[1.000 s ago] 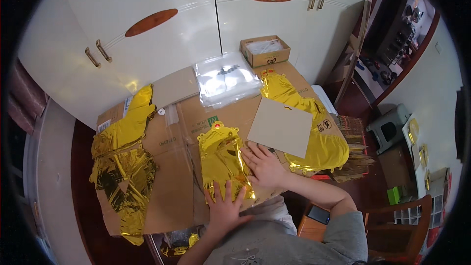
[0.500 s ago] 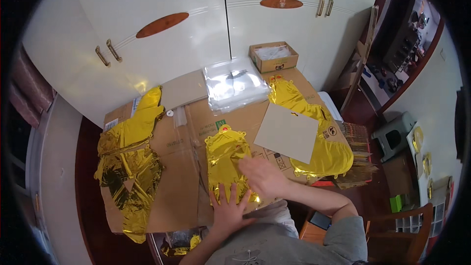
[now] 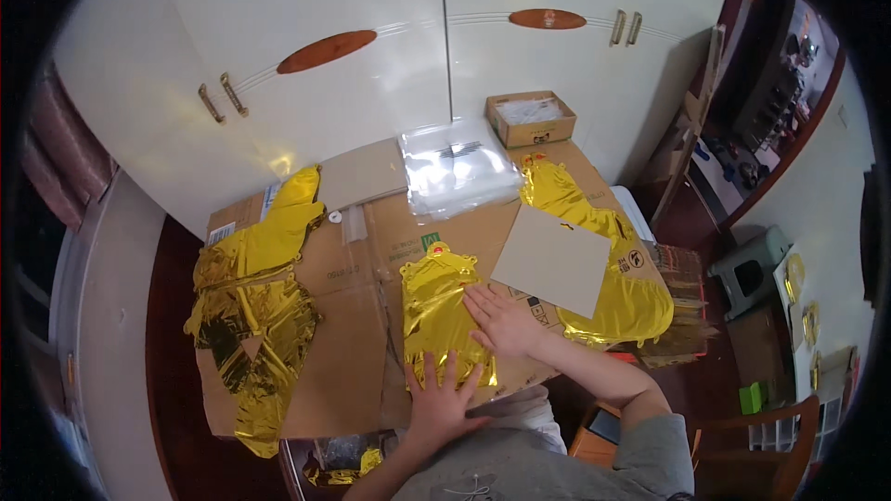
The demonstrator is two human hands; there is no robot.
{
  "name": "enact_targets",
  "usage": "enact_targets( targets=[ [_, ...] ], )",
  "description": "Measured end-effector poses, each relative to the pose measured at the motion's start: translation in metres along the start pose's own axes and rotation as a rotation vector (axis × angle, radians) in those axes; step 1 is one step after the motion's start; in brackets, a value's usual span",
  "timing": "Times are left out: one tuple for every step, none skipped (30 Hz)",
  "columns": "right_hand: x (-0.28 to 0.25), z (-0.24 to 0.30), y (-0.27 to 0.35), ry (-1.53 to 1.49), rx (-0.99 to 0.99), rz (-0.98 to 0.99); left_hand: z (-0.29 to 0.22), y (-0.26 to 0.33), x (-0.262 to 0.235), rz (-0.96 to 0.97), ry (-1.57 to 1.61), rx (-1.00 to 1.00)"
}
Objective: Manually folding gold metallic balloons and placing them into clear plastic bags with cardboard inserts for retail packaging.
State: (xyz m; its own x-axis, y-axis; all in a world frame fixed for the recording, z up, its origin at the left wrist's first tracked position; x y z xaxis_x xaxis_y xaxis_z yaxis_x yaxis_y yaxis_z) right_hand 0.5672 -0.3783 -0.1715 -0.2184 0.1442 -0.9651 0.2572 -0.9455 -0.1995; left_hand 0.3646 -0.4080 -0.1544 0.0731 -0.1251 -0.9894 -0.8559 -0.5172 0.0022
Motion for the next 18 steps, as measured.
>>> enact_targets(
  targets=[
    [0.000,-0.002,-0.002,0.027,0.000,-0.001,0.001,0.000,0.001,-0.005,0.003,0.000],
    [0.000,-0.004,-0.004,0.055,-0.001,-0.003,0.002,0.001,0.002,-0.015,0.007,0.000],
    [-0.001,-0.005,-0.007,0.084,-0.002,-0.006,0.002,0.001,0.003,-0.027,0.011,0.002],
    [-0.002,-0.003,-0.011,0.126,0.008,0.002,0.002,0.002,0.003,-0.040,0.015,0.003],
    [-0.005,0.000,-0.014,0.168,0.018,0.008,0.002,0.003,0.004,-0.041,0.020,-0.001],
    [-0.009,0.004,-0.019,0.209,0.028,0.011,0.002,0.003,0.004,-0.042,0.023,-0.005],
    [-0.011,0.014,-0.025,0.128,-0.025,0.022,0.003,0.003,0.004,-0.043,0.026,-0.008],
    [-0.013,0.028,-0.031,0.048,-0.078,0.035,0.004,0.003,0.004,-0.033,0.013,-0.006],
    [-0.011,0.040,-0.036,-0.031,-0.127,0.052,0.004,0.003,0.004,-0.022,0.003,-0.001],
    [-0.006,0.050,-0.039,-0.061,-0.189,0.031,0.004,0.003,0.005,-0.008,-0.006,0.004],
    [0.003,0.058,-0.041,-0.092,-0.250,0.010,0.004,0.003,0.007,0.005,0.006,-0.002],
    [0.010,0.064,-0.043,-0.123,-0.309,-0.012,0.005,0.003,0.008,0.018,0.016,-0.005],
    [0.017,0.064,-0.047,-0.126,-0.253,-0.001,0.005,0.003,0.009,0.031,0.027,-0.007],
    [0.020,0.061,-0.050,-0.117,-0.252,-0.003,0.005,0.003,0.005,-0.012,0.021,0.004],
    [0.020,0.057,-0.053,-0.108,-0.254,-0.001,0.003,0.003,0.000,-0.056,0.018,0.010],
    [0.020,0.054,-0.057,-0.099,-0.256,0.001,0.002,0.004,-0.004,-0.099,0.015,0.017],
    [0.023,0.052,-0.062,-0.097,-0.251,0.003,0.003,0.005,-0.001,-0.099,0.027,0.013],
    [0.025,0.050,-0.067,-0.091,-0.249,0.003,0.005,0.005,0.001,-0.103,0.038,0.008]
  ],
)
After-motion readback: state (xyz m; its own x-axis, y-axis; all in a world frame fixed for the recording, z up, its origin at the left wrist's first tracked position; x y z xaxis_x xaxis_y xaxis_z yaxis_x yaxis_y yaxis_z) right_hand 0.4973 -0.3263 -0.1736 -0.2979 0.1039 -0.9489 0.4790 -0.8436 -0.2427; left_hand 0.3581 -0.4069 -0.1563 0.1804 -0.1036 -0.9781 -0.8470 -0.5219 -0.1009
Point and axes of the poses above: each hand's wrist, its own y-axis away from the middle knuckle, its own x-axis out of the palm, z = x × y, the point moved 3 cm from there along -y, towards the middle knuckle, and after that the axes turned 2 degrees about -z, right-handed, at the moved point
